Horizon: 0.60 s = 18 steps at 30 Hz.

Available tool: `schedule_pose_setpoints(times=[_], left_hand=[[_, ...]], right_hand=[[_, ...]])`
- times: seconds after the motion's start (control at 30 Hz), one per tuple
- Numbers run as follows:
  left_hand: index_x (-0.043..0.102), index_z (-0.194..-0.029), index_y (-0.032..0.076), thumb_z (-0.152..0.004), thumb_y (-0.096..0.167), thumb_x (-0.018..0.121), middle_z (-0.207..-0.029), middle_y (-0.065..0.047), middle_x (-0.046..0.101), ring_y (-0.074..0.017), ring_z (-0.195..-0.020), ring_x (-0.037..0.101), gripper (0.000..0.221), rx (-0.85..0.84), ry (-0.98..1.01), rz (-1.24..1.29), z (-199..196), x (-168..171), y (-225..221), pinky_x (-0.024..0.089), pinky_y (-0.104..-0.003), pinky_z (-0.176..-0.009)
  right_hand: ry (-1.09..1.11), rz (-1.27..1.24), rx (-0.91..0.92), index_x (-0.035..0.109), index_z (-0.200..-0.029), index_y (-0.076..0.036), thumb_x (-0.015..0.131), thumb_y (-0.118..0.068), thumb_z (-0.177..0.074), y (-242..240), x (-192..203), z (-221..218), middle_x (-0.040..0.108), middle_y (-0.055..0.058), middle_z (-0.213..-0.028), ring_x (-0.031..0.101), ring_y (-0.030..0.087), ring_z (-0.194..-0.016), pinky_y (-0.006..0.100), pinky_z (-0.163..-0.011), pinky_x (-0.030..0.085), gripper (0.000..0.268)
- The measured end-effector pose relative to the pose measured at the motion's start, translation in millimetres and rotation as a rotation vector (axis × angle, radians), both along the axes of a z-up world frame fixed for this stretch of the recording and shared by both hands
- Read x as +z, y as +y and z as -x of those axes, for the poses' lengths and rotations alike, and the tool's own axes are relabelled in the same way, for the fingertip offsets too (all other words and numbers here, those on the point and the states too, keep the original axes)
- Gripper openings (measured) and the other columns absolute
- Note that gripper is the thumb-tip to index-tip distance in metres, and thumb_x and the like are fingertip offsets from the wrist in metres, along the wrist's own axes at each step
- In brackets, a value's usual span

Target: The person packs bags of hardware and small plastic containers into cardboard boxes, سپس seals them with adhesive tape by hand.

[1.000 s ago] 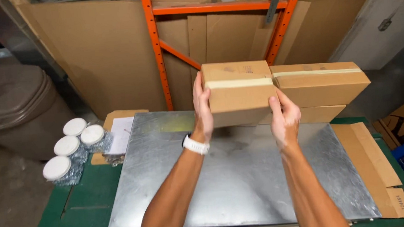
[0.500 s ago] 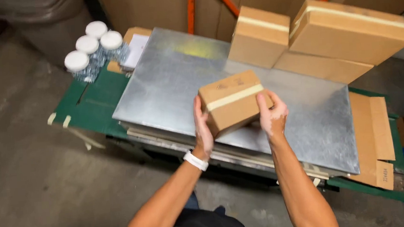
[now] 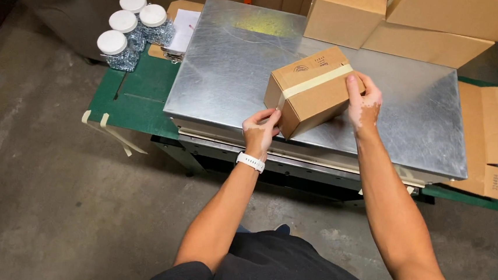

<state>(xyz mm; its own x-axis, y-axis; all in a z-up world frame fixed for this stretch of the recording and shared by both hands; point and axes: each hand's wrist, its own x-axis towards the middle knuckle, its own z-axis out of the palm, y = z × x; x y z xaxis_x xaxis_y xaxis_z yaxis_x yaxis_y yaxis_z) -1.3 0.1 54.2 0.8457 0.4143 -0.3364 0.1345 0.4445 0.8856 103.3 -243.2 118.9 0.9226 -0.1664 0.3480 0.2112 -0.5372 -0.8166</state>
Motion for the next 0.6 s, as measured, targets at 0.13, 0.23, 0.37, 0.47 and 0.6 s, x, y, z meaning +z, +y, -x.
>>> schedule_pose_setpoints(times=[0.13,0.23,0.37,0.47,0.6], left_hand=[[0.087,-0.112,0.005,-0.087,0.017,0.093,-0.102,-0.02,0.082,-0.0297,-0.083,0.084,0.029,0.023,0.047,-0.085,-10.4,-6.0,0.2,0.073,-0.044,-0.071],[0.086,-0.107,0.005,-0.089,0.013,0.086,-0.099,-0.02,0.083,-0.0295,-0.078,0.084,0.02,0.017,0.04,-0.12,-21.6,-16.5,5.4,0.074,-0.043,-0.069],[0.083,-0.117,0.002,-0.095,0.023,0.087,-0.106,-0.023,0.081,-0.0311,-0.084,0.084,0.031,-0.023,0.018,-0.114,-14.3,4.1,11.1,0.074,-0.045,-0.075],[0.088,-0.108,0.011,-0.089,0.037,0.093,-0.095,-0.017,0.084,-0.025,-0.086,0.085,0.033,-0.139,0.14,-0.228,-2.7,27.2,16.7,0.072,-0.035,-0.078],[0.088,-0.111,0.01,-0.088,0.032,0.094,-0.095,-0.023,0.083,-0.0304,-0.088,0.085,0.033,-0.137,0.145,-0.19,-16.9,6.4,15.2,0.072,-0.037,-0.078]], right_hand=[[0.038,0.002,-0.032,0.084,-0.135,-0.03,0.076,-0.054,-0.115,-2.4,-2.8,2.0,0.082,0.014,-0.116,0.078,0.037,-0.109,0.048,-0.093,0.061,0.032],[0.063,0.003,-0.076,0.084,-0.133,-0.036,0.077,-0.058,-0.114,-8.9,-12.2,0.0,0.083,0.011,-0.113,0.079,0.034,-0.107,0.046,-0.091,0.062,0.031],[0.065,-0.013,-0.113,0.085,-0.132,-0.033,0.076,-0.056,-0.113,-6.8,-9.4,8.5,0.082,0.016,-0.112,0.079,0.038,-0.108,0.048,-0.092,0.062,0.031],[0.073,-0.013,-0.122,0.084,-0.133,-0.034,0.076,-0.058,-0.113,-2.9,-4.3,11.2,0.083,0.015,-0.112,0.079,0.037,-0.108,0.047,-0.092,0.062,0.032],[0.062,-0.019,-0.132,0.085,-0.131,-0.035,0.077,-0.058,-0.112,-1.7,-3.2,13.6,0.083,0.014,-0.111,0.079,0.036,-0.106,0.047,-0.09,0.062,0.031]])
